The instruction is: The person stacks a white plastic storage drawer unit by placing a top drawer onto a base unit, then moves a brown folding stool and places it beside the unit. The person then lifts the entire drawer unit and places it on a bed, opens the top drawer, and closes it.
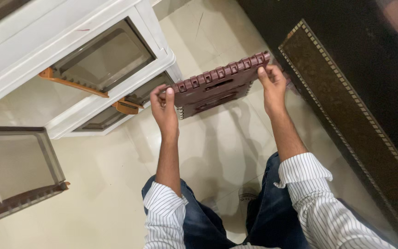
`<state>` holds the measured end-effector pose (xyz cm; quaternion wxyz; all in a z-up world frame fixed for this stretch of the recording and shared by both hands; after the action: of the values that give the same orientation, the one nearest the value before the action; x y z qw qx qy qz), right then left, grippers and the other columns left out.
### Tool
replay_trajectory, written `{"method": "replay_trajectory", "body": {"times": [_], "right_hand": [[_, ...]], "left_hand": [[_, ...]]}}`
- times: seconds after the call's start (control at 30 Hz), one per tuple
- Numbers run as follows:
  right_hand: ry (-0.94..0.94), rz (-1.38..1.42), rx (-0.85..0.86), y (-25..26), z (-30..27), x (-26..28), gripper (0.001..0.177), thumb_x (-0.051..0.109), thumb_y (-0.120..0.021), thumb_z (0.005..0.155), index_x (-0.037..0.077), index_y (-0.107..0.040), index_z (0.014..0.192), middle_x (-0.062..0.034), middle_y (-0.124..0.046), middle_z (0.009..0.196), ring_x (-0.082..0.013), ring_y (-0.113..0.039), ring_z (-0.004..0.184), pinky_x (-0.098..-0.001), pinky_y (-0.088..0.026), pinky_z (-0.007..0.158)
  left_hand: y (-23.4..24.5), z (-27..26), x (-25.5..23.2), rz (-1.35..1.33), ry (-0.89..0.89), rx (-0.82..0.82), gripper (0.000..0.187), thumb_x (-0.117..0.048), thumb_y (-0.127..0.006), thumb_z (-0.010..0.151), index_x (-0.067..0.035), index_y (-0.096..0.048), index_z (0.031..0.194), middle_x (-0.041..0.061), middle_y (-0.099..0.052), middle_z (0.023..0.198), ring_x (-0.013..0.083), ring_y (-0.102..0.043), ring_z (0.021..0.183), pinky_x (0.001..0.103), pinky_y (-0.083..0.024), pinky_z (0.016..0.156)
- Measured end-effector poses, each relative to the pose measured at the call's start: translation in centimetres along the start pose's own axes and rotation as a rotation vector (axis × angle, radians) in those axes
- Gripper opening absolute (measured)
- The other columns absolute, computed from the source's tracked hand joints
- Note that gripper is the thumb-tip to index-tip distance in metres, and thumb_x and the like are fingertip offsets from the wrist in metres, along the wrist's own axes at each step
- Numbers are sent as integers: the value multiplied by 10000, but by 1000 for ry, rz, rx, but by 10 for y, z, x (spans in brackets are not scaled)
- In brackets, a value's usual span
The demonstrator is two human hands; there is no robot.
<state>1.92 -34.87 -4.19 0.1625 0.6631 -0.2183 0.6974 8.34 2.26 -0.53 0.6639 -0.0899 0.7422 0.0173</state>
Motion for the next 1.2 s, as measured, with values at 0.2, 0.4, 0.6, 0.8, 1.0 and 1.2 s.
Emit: {"method": "replay_trajectory", "body": {"times": [0.2,0.4,0.6,0.8,1.0,1.2], "right_hand": [[103,-410,25,-12,-9,19,532,288,-716,1032,-12,-579,1450,-130,-537,1378,-222,-545,1244,-365,-463,1042],[-185,-384,-140,-7,-13,-16,628,383,-694,1000,45,-467,1478,-101,-614,1188,-187,-645,1064,-337,-560,905],[-55,-87,15,-25,-14,-22,730,196,-811,919,-68,-420,1476,-184,-585,1273,-251,-630,1169,-350,-552,985],[-87,-158,431,-68,-37,-1,916,106,-778,998,-48,-131,1628,-230,-188,1675,-354,-414,1479,-425,-436,1185],[-165,-141,413,-85,-45,20,840,161,-696,1012,29,-169,1653,-189,-436,1623,-257,-572,1337,-400,-522,1107],[-336,-95,295,-83,-51,23,767,130,-576,1019,168,-141,1650,-132,-576,1417,-156,-644,1154,-360,-613,942]], "left_hand": [[-6,-4,-12,-27,-157,217,306,-299,-589,1067,-30,-673,1187,22,-623,1144,158,-576,1098,318,-450,1018],[2,3,9,-273,144,404,503,-473,-422,1071,-74,-681,1234,84,-713,1203,188,-665,1054,395,-511,998],[11,2,32,-80,225,501,514,-455,-507,1076,-33,-663,1326,117,-712,1233,158,-700,1044,360,-575,955],[-9,-22,25,-18,253,780,656,-511,-582,991,-64,-544,1470,78,-681,1293,153,-690,1005,342,-604,928],[-31,-45,-4,93,327,905,739,-489,-676,878,-111,-467,1479,33,-621,1380,157,-764,983,318,-622,713],[-54,-52,7,357,265,853,446,-305,-729,908,-76,-708,1291,98,-778,1107,104,-696,835,268,-478,536]]}}
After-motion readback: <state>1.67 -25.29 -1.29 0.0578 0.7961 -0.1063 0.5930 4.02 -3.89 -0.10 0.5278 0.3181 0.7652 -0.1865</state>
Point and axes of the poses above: each hand's wrist, its own z-axis towards the middle knuckle, its own y-axis out of the back of the hand, x = y × z, the point moved 7 cm from there along z, towards the middle knuckle
